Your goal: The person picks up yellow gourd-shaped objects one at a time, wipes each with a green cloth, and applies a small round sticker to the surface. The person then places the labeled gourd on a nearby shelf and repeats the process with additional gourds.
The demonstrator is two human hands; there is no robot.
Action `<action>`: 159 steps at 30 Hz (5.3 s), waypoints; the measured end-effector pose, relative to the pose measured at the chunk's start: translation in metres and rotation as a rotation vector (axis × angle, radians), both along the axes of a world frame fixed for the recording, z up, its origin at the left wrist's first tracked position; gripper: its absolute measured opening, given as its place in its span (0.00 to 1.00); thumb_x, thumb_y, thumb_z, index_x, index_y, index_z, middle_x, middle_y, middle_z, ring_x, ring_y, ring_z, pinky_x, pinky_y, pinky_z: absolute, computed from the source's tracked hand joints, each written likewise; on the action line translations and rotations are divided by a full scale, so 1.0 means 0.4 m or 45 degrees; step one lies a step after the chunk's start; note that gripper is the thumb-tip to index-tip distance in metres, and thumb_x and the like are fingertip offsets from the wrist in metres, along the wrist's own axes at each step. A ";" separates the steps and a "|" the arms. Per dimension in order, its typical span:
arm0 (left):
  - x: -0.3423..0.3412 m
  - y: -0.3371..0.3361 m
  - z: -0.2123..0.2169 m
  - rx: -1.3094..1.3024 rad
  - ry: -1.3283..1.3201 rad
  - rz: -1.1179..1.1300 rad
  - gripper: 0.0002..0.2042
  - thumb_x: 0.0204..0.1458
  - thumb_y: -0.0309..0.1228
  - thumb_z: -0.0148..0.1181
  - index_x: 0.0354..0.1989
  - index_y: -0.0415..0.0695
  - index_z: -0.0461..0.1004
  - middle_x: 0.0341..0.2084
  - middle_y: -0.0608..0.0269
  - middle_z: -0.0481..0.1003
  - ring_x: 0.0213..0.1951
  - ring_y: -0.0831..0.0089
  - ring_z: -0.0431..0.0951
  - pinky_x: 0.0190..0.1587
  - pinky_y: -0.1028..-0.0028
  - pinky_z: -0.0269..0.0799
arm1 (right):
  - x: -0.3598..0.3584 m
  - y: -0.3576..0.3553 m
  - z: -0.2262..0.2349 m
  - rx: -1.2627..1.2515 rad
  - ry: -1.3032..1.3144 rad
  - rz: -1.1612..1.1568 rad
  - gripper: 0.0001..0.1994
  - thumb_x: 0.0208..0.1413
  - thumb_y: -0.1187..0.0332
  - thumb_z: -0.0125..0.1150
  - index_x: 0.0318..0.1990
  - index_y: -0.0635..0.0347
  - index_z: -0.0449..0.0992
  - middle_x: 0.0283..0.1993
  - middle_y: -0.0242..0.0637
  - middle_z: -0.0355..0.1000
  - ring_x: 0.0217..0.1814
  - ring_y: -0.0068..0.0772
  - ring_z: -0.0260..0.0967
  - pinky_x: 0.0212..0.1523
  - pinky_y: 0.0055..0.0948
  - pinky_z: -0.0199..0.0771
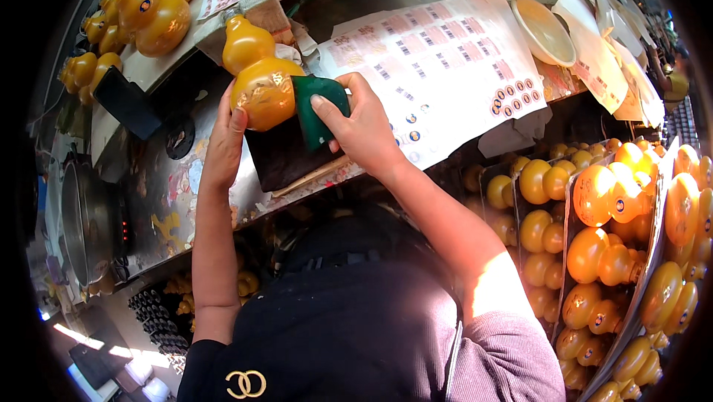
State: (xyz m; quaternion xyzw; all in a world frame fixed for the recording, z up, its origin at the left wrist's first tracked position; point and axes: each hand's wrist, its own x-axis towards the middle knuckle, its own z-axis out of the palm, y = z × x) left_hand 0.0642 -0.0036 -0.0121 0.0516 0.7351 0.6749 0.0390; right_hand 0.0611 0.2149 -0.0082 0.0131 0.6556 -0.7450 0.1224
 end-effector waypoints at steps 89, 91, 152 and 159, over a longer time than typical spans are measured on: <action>-0.007 0.024 -0.022 0.353 -0.036 0.123 0.30 0.64 0.47 0.40 0.68 0.40 0.49 0.63 0.58 0.58 0.65 0.69 0.57 0.67 0.69 0.47 | -0.195 -0.034 0.010 0.223 0.054 0.651 0.29 0.56 0.43 0.55 0.50 0.61 0.73 0.35 0.28 0.67 0.36 0.17 0.61 0.36 0.17 0.60; -0.006 0.024 -0.026 0.341 -0.027 0.137 0.30 0.64 0.48 0.40 0.67 0.40 0.50 0.62 0.58 0.59 0.64 0.70 0.57 0.67 0.69 0.48 | -0.195 -0.037 0.018 0.232 0.009 0.651 0.28 0.57 0.43 0.53 0.48 0.61 0.74 0.34 0.28 0.67 0.36 0.18 0.60 0.37 0.17 0.59; -0.007 0.064 -0.006 0.327 0.096 0.328 0.29 0.66 0.47 0.36 0.67 0.38 0.50 0.60 0.54 0.61 0.62 0.69 0.61 0.64 0.71 0.54 | -0.075 -0.029 0.134 0.215 0.580 0.255 0.12 0.56 0.64 0.59 0.44 0.61 0.70 0.40 0.38 0.73 0.41 0.32 0.72 0.45 0.29 0.71; -0.005 0.071 -0.020 0.367 0.082 0.338 0.28 0.67 0.46 0.33 0.67 0.38 0.51 0.60 0.54 0.60 0.61 0.69 0.61 0.64 0.72 0.54 | -0.187 -0.047 0.151 0.611 0.861 0.503 0.15 0.56 0.66 0.61 0.47 0.63 0.69 0.40 0.38 0.71 0.44 0.27 0.69 0.48 0.26 0.69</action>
